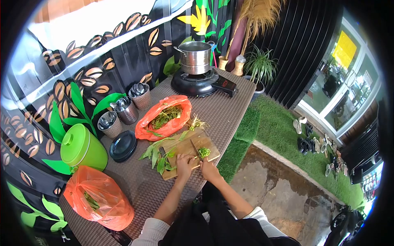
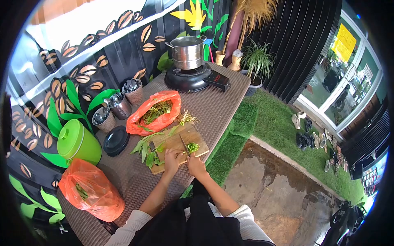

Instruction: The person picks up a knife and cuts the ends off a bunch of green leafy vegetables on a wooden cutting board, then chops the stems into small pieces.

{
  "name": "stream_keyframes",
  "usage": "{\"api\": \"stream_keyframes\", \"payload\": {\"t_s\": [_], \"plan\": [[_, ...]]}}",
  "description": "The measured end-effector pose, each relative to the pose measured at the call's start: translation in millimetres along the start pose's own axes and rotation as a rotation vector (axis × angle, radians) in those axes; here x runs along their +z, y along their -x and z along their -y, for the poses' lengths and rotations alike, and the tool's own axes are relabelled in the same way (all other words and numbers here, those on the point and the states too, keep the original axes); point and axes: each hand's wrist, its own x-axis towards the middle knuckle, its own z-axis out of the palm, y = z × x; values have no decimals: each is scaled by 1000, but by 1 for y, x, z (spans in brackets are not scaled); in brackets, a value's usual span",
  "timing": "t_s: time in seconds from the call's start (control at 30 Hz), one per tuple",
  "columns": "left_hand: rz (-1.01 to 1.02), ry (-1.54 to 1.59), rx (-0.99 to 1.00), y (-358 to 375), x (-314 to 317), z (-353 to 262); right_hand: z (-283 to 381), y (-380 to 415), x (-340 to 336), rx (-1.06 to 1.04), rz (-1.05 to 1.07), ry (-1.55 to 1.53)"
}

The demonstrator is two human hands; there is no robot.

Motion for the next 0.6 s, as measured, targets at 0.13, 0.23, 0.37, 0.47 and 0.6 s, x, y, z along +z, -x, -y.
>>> {"api": "stream_keyframes", "payload": {"t_s": [0.13, 0.23, 0.37, 0.47, 0.6], "plan": [[11, 30, -35, -2, 8, 5, 2, 0, -2, -17, 1, -2], [-3, 4, 9, -2, 6, 3, 5, 2, 1, 13, 7, 34], [-31, -54, 20, -2, 3, -2, 16, 3, 11, 65, -15, 3], [-32, -59, 18, -2, 2, -2, 15, -11, 10, 63, 6, -11], [-12, -18, 2, -2, 2, -2, 9, -22, 1, 22, 46, -15]]}}
